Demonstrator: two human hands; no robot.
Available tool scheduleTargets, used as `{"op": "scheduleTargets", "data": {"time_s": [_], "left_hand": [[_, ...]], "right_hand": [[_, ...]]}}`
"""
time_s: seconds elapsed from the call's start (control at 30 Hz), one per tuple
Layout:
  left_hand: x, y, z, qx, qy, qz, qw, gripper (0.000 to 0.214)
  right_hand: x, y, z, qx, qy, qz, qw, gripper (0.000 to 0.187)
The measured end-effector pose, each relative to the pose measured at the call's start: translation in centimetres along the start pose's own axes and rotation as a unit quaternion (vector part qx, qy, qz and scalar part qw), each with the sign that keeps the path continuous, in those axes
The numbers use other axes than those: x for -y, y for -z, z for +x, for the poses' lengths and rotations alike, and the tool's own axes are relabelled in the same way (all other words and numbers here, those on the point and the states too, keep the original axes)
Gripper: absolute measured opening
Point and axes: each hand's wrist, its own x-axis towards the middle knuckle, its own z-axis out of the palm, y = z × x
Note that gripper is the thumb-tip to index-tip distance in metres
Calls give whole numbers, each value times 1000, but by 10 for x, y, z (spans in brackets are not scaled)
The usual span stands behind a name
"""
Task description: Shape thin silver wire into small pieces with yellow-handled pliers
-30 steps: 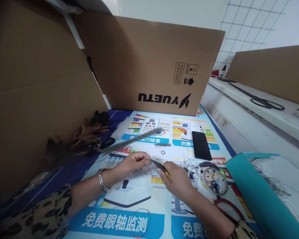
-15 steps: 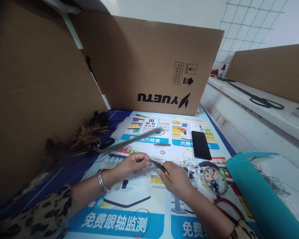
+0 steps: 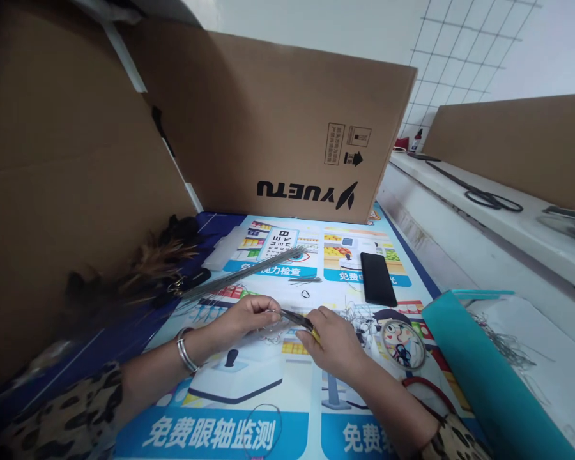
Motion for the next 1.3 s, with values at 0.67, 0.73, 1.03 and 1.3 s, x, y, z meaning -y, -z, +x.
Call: {"op": "scheduleTargets", "data": {"time_s": [0.67,0.73,1.03,1.3], "left_hand": [[-3,2,-1,13,-21,87,996,19],[-3,2,-1,20,-25,87,996,17],[2,3,0,27,-23,100,994,16],[2,6,1,49,-41,117,991,17]], "right_hand": [[-1,2,1,-41,41,-112,992,25],[-1,3,1,-41,52,-133,989,25],[-1,8,1,-49,84,-199,975,25],[0,10,-1,-36,84,-185,978,24]]}}
